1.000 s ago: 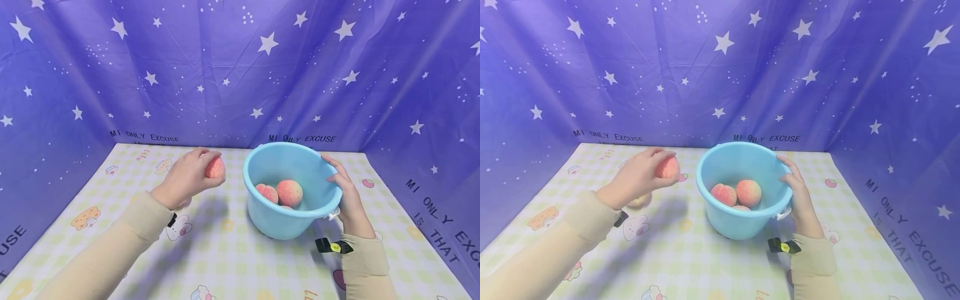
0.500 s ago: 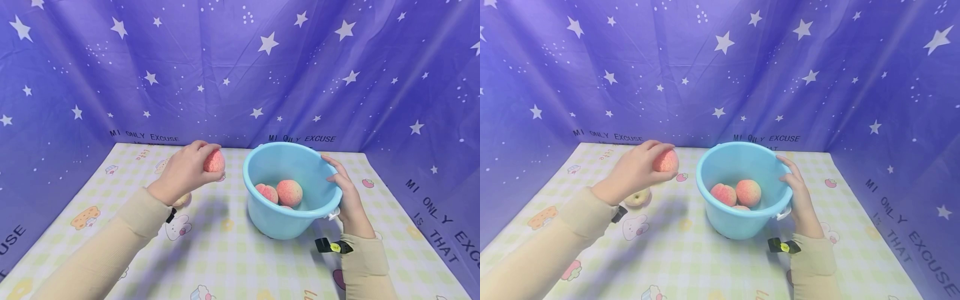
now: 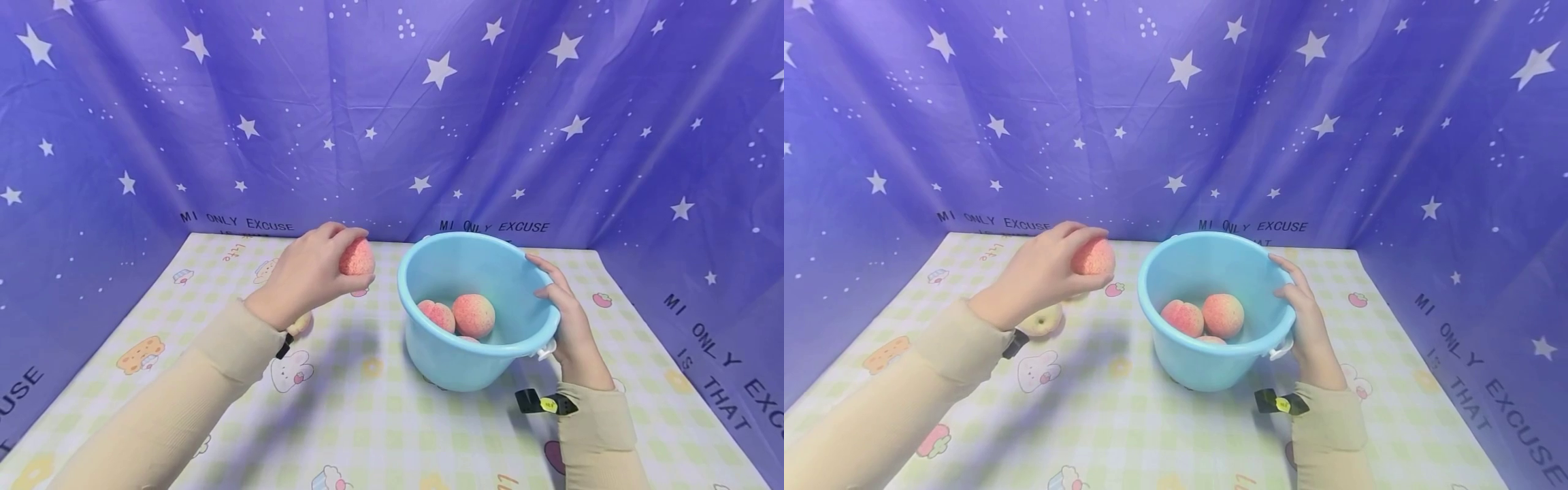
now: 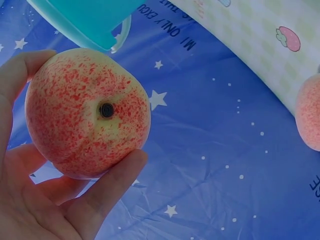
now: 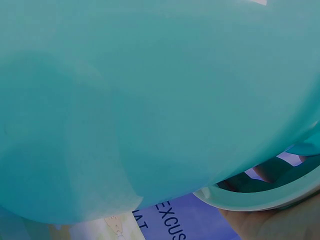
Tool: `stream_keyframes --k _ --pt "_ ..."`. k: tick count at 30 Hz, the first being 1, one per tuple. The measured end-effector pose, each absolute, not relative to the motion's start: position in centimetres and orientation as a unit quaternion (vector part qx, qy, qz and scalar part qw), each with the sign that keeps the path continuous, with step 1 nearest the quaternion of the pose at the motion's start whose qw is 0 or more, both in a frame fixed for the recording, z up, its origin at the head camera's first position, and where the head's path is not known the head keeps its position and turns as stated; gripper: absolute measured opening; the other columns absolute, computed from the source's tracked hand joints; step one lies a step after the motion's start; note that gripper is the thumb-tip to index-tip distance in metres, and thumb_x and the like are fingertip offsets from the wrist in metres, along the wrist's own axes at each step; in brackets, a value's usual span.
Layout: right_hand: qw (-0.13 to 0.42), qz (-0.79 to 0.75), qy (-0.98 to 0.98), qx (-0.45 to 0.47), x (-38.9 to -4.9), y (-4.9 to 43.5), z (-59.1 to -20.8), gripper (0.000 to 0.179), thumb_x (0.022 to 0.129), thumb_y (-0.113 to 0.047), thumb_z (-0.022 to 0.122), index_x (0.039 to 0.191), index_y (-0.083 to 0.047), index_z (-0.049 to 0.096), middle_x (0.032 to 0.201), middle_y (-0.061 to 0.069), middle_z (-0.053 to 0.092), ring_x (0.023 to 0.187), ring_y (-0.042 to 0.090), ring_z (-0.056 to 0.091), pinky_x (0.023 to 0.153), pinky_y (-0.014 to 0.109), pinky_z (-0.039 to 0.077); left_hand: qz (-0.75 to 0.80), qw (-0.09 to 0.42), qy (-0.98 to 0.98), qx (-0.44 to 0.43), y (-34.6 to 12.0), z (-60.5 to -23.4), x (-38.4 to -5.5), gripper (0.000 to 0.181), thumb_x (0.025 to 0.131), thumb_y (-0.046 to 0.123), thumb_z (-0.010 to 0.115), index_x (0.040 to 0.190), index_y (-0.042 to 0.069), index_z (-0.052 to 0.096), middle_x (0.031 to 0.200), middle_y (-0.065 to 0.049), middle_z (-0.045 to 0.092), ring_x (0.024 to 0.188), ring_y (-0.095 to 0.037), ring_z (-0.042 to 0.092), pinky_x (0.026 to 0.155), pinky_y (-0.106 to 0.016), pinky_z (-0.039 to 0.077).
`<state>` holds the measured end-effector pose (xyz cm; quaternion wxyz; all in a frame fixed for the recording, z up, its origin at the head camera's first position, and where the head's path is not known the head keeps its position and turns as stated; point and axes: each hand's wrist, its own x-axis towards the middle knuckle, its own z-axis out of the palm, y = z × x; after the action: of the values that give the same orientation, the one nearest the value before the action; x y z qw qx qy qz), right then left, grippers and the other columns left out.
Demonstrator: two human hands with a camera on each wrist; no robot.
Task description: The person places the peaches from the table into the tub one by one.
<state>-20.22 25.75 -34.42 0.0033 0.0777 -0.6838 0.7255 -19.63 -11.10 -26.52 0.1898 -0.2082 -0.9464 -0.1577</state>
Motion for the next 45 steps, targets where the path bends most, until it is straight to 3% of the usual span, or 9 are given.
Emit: stream_keyframes --k 36,45 --pt "0.005 0.727 -0.682 0.079 -20.0 25.8 -34.3 0.064 0.091 -0.004 0.027 0.151 -0.027 0.035 0.155 -0.003 0.025 0.132 0.013 0.033 0.096 0.023 0.037 -0.169 0.191 -0.937 -0.24 -9.1 -24.6 -19.2 0.059 0.08 0.041 0.073 0.132 0.017 0.062 0.12 -0.011 0.064 0.098 -0.027 0.064 0.082 -0.042 0.055" --pt "0.005 0.726 -0.683 0.081 -20.2 25.8 -34.4 0.065 0.091 -0.004 0.027 0.151 -0.027 0.034 0.155 -0.003 0.024 0.133 0.015 0.033 0.097 0.023 0.037 -0.19 0.213 -0.923 -0.258 -8.6 -25.3 -19.1 0.062 0.079 0.043 0.077 0.133 0.016 0.062 0.12 -0.011 0.063 0.099 -0.028 0.064 0.085 -0.043 0.054"
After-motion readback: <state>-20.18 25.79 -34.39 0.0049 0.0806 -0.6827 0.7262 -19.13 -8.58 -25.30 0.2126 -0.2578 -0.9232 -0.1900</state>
